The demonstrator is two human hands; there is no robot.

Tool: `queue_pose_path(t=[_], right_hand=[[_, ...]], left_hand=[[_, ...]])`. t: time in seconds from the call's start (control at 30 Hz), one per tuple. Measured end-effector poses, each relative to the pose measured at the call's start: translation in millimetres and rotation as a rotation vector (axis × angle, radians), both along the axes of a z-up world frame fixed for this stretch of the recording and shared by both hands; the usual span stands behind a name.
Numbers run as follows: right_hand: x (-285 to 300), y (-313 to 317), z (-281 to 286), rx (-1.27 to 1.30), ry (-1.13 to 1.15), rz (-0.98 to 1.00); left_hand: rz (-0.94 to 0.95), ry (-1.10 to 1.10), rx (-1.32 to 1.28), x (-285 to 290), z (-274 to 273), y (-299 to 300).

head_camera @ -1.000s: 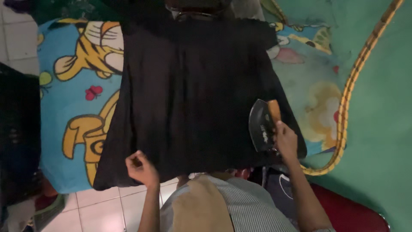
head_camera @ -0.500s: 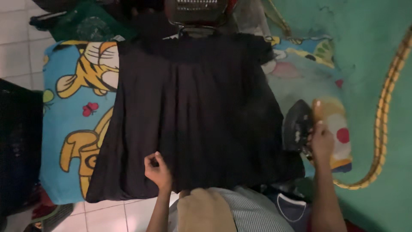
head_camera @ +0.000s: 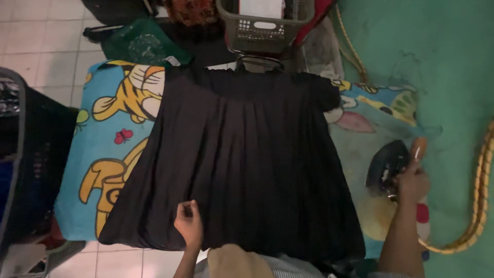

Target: The person irons a black dress laid out on a bed. They use an electric iron to smooth the fabric, repeatedly adjusting the dress with their hands to ensure even coverage.

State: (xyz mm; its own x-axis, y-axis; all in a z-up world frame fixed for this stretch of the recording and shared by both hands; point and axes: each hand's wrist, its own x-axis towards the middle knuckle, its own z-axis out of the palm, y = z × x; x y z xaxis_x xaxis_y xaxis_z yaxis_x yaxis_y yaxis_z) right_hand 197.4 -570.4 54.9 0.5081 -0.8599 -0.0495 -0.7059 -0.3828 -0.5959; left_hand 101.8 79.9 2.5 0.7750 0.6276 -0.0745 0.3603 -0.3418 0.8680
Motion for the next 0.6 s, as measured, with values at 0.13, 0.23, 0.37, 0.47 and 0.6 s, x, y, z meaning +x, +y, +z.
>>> queue_pose_path(t=[0.13, 0.23, 0.37, 0.47, 0.6], right_hand=[[18.8, -0.6, 0.2, -0.251, -0.022, 0.123], [31.8, 2.0, 4.2, -0.328, -0.004, 0.063], [47.1, 9.4, 15.6, -0.335, 0.130, -0.171], [34.4, 39.0, 15.7, -0.573, 0.130, -0.120], [8.1, 121.0, -19.6, -1.077, 0.283, 0.341]], left_hand=[[-0.013, 0.009, 0.024, -5.8, -2.5, -2.8], [-0.050, 0.007, 0.108, -3.5, -0.5, 10.6], [-0.106, -0.110, 0.324, 21.9, -3.8, 65.8], [-0.018, 0.096, 0.606, 52.6, -13.3, 111.6], [-0.078, 0.232, 0.655, 89.1, -29.1, 145.6]])
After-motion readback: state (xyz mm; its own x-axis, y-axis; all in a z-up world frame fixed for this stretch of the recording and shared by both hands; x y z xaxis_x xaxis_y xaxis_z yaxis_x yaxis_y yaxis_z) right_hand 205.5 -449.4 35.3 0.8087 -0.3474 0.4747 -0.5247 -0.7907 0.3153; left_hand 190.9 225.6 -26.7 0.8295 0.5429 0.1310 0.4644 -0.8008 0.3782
